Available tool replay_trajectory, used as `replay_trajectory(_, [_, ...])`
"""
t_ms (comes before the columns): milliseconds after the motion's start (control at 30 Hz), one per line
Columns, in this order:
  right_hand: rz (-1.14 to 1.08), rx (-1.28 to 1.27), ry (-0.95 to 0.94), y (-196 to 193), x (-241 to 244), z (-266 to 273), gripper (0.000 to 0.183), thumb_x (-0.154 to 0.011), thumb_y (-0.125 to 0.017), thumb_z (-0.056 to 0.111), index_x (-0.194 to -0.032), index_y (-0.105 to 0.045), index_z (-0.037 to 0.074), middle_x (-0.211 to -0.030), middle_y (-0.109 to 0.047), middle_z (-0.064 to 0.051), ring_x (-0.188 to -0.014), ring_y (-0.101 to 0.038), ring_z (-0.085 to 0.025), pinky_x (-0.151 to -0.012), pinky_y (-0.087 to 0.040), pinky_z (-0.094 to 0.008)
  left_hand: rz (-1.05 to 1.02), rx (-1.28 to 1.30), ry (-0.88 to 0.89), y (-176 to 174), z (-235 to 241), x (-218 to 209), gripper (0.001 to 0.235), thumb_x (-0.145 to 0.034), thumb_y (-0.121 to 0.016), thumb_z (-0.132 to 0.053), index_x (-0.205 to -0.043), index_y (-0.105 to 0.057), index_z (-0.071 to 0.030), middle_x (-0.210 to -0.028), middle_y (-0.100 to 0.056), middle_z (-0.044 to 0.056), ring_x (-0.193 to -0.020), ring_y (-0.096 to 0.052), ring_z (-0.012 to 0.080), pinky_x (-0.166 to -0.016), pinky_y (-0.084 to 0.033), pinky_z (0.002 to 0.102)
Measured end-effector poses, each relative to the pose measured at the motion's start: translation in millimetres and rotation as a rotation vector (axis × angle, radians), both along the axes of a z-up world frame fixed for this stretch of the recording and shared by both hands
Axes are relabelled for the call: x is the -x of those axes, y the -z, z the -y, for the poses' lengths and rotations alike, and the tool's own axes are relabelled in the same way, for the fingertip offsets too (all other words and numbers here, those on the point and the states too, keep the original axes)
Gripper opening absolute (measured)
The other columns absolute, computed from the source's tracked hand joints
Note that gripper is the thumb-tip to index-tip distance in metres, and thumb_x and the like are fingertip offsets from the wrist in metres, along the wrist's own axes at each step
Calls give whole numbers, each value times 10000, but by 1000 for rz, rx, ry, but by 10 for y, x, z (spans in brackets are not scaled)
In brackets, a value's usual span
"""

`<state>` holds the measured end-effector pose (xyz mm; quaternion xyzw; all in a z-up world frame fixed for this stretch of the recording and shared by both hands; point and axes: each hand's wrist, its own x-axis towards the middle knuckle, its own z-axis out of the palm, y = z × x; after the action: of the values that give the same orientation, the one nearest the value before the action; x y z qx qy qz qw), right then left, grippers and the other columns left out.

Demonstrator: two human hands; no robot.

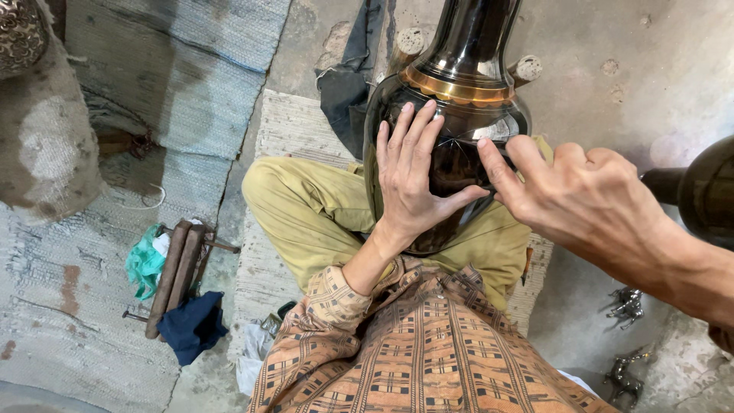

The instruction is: The person sits cross-legged and uses a small chisel to engrave a floral pattern onto a dark metallic vase. They then switch to a larger chisel to deepen the engraved lines, holding the vase steady with their left hand.

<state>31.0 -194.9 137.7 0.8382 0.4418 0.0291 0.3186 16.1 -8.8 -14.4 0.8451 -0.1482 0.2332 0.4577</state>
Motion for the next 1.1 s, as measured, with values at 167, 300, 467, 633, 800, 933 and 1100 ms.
replay_trajectory(167, [-33,19,15,-32,-12,-18,583,-855,-662,97,-1436,-616,107,-881,-653,-23,-461,-534,-67,-355,-446,-212,0,8,2,-1,-2,5,1060,-728,-926,-538,-1513,-401,-57,-1593,-445,135,-1550,-371,365,-1325,-207,589])
replay_trajectory(300, [-46,42,47,-12,-26,5,580,-881,-649,87,-1456,-585,131,-840,-634,-15,-425,-524,-54,-332,-442,-207,-3,10,3,-4,8,2,1006,-727,-929,-527,-1481,-440,-74,-1586,-455,131,-1546,-376,369,-1323,-210,597])
replay_trajectory(467, [39,35,12,46,-29,60,569,-923,-633,124,-1488,-575,138,-925,-653,-48,-420,-494,-50,-336,-409,-209,-23,5,-7,-5,26,13,950,-722,-935,-498,-1442,-475,-84,-1574,-472,127,-1538,-386,370,-1310,-221,598])
replay_trajectory(633, [-63,-22,129,37,-1,113,639,-972,-557,471,-1499,-569,109,-838,-599,-30,-437,-532,-77,-326,-418,-221,-24,-4,-8,-8,26,5,926,-730,-937,-484,-1428,-481,-81,-1571,-474,128,-1535,-391,371,-1310,-219,598])
replay_trajectory(800, [-83,-107,210,9,22,139,688,-951,-560,591,-1447,-608,117,-817,-567,-33,-436,-540,-94,-346,-409,-249,-32,-24,-5,-22,28,0,908,-722,-941,-467,-1403,-483,-79,-1563,-479,132,-1520,-404,373,-1300,-216,606])
replay_trajectory(933, [-30,-203,234,12,52,155,689,-908,-585,624,-1381,-652,128,-827,-566,-34,-429,-537,-110,-351,-392,-254,-29,-29,-14,-31,27,1,907,-723,-947,-469,-1399,-482,-82,-1562,-479,124,-1518,-409,365,-1301,-224,596])
replay_trajectory(1100, [7,-303,276,47,98,181,704,-874,-624,637,-1333,-676,106,-837,-573,-49,-430,-537,-122,-354,-381,-257,-26,-35,-20,-44,24,-7,901,-719,-948,-474,-1387,-481,-90,-1563,-475,122,-1514,-410,360,-1299,-227,591])
